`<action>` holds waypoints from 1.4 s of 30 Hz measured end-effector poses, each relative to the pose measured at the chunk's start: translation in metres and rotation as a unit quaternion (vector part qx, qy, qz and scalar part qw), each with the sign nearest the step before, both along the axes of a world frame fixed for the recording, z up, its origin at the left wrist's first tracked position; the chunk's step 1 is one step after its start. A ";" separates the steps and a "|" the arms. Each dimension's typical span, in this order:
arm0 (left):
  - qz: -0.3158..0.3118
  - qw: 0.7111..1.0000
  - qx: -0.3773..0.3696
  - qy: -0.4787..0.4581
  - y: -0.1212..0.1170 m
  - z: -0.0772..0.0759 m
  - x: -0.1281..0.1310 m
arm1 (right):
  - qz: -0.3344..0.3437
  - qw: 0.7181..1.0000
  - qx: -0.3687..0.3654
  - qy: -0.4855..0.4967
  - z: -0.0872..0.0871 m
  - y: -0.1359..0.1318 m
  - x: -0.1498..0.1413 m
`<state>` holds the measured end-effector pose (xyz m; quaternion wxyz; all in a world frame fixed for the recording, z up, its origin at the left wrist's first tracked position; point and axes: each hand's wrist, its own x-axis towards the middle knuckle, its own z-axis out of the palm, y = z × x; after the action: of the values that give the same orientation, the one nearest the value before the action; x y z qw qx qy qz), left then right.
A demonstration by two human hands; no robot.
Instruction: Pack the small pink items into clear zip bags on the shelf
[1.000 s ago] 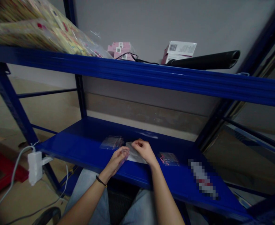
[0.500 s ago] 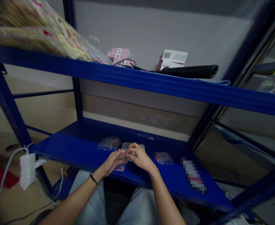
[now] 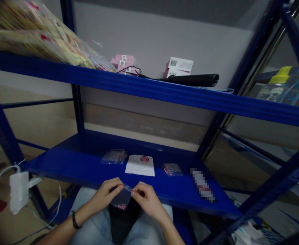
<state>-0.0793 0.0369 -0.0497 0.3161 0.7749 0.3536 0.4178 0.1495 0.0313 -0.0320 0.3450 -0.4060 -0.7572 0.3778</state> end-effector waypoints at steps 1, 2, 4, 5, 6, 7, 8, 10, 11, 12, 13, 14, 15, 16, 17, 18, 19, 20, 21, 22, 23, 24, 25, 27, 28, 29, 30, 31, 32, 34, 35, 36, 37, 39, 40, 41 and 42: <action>-0.001 1.000 0.001 -0.002 -0.001 0.001 0.000 | -0.004 1.000 0.003 0.010 -0.002 -0.001 0.000; -0.003 1.000 0.003 -0.006 -0.002 0.003 0.000 | -0.006 1.000 0.005 0.017 -0.003 -0.002 0.001; -0.013 1.000 0.005 -0.016 -0.003 0.005 0.001 | -0.002 1.000 0.008 0.026 -0.006 -0.003 0.001; -0.018 1.000 0.005 -0.020 -0.004 0.005 0.001 | 0.001 1.000 0.010 0.027 -0.008 -0.003 0.000; -0.024 0.999 0.006 -0.022 -0.005 0.005 0.001 | 0.001 1.000 0.014 0.028 -0.009 -0.004 0.000; -0.029 0.999 0.007 -0.022 -0.006 0.005 0.001 | -0.002 0.999 0.021 0.027 -0.010 -0.004 -0.001; -0.033 0.999 0.007 -0.021 -0.007 0.004 0.001 | -0.009 0.999 0.029 0.027 -0.011 -0.005 -0.002; -0.036 0.999 0.007 -0.016 -0.008 0.003 0.002 | -0.021 0.999 0.038 0.030 -0.011 -0.007 -0.003; -0.038 0.999 0.007 -0.013 -0.009 0.002 0.002 | -0.019 0.999 0.036 0.032 -0.011 -0.008 -0.004; -0.040 0.999 0.007 -0.008 -0.010 0.002 0.003 | -0.013 0.999 0.031 0.033 -0.011 -0.009 -0.005; -0.043 0.999 0.008 -0.002 -0.011 0.001 0.004 | -0.004 0.999 0.027 0.032 -0.011 -0.010 -0.006; -0.045 0.999 0.013 0.005 -0.012 0.000 0.005 | 0.003 0.999 0.026 0.029 -0.010 -0.012 -0.008; -0.047 0.999 0.019 0.014 -0.014 -0.001 0.006 | 0.007 0.999 0.029 0.024 -0.011 -0.013 -0.009; -0.047 0.998 0.026 0.023 -0.015 -0.001 0.007 | 0.005 0.999 0.035 0.019 -0.011 -0.015 -0.011; -0.045 0.998 0.032 0.032 -0.016 -0.002 0.008 | 0.002 0.999 0.041 0.013 -0.011 -0.016 -0.012; -0.044 0.998 0.037 0.042 -0.018 -0.003 0.009 | -0.001 0.999 0.046 0.007 -0.012 -0.017 -0.014; -0.043 0.997 0.040 0.051 -0.019 -0.003 0.009 | -0.002 0.999 0.048 0.001 -0.012 -0.018 -0.015; -0.044 0.996 0.043 0.060 -0.019 -0.004 0.009 | -0.001 0.999 0.047 -0.007 -0.013 -0.019 -0.016; -0.047 0.995 0.048 0.069 -0.020 -0.004 0.009 | 0.004 0.999 0.047 -0.017 -0.013 -0.020 -0.017; -0.051 0.994 0.055 0.080 -0.020 -0.003 0.008 | 0.011 0.998 0.048 -0.029 -0.013 -0.020 -0.017; -0.054 0.992 0.064 0.091 -0.020 -0.003 0.007 | 0.019 0.998 0.052 -0.040 -0.012 -0.021 -0.017; -0.056 0.991 0.075 0.101 -0.020 -0.002 0.006 | 0.026 0.997 0.060 -0.050 -0.011 -0.021 -0.017; -0.059 0.989 0.085 0.110 -0.019 -0.001 0.006 | 0.033 0.995 0.068 -0.059 -0.009 -0.021 -0.016; -0.072 0.986 0.097 0.118 -0.018 0.002 0.005 | 0.044 0.993 0.082 -0.071 -0.004 -0.023 -0.015; -0.081 0.985 0.099 0.117 -0.016 0.003 0.004 | 0.048 0.992 0.086 -0.076 -0.001 -0.024 -0.015; -0.091 0.984 0.098 0.115 -0.015 0.004 0.004 | 0.053 0.992 0.088 -0.080 0.003 -0.024 -0.014; -0.098 0.984 0.093 0.112 -0.012 0.004 0.003 | 0.056 0.991 0.090 -0.082 0.006 -0.025 -0.012; -0.098 0.986 0.087 0.107 -0.009 0.003 0.001 | 0.053 0.991 0.094 -0.081 0.009 -0.024 -0.009; -0.085 0.988 0.080 0.099 -0.005 0.001 -0.003 | 0.036 0.992 0.099 -0.073 0.012 -0.021 -0.004; -0.014 0.995 0.070 0.067 0.005 -0.004 -0.012 | -0.053 0.993 0.102 -0.026 0.017 -0.009 0.013; 0.036 0.996 0.066 0.046 0.010 -0.006 -0.018 | -0.120 0.988 0.100 0.012 0.020 0.001 0.026; 0.083 0.994 0.063 0.025 0.016 -0.008 -0.024 | -0.193 0.975 0.093 0.061 0.021 0.014 0.041; 0.121 0.991 0.061 0.008 0.021 -0.010 -0.030 | -0.248 0.960 0.079 0.104 0.023 0.028 0.058; 0.156 0.986 0.057 -0.011 0.028 -0.011 -0.038 | -0.329 0.927 0.073 0.165 0.024 0.058 0.093; 0.161 0.985 0.054 -0.014 0.031 -0.011 -0.040 | -0.368 0.912 0.063 0.168 0.023 0.072 0.110; 0.163 0.985 0.050 -0.013 0.034 -0.011 -0.042 | -0.403 0.904 0.042 0.137 0.022 0.083 0.126; 0.165 0.985 0.045 -0.010 0.037 -0.011 -0.043 | -0.427 0.900 0.022 0.082 0.020 0.092 0.139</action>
<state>-0.1220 0.0737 -0.0607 0.2112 0.7150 0.4544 0.4874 0.2881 0.1237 -0.0119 0.5427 -0.6506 -0.4884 0.2092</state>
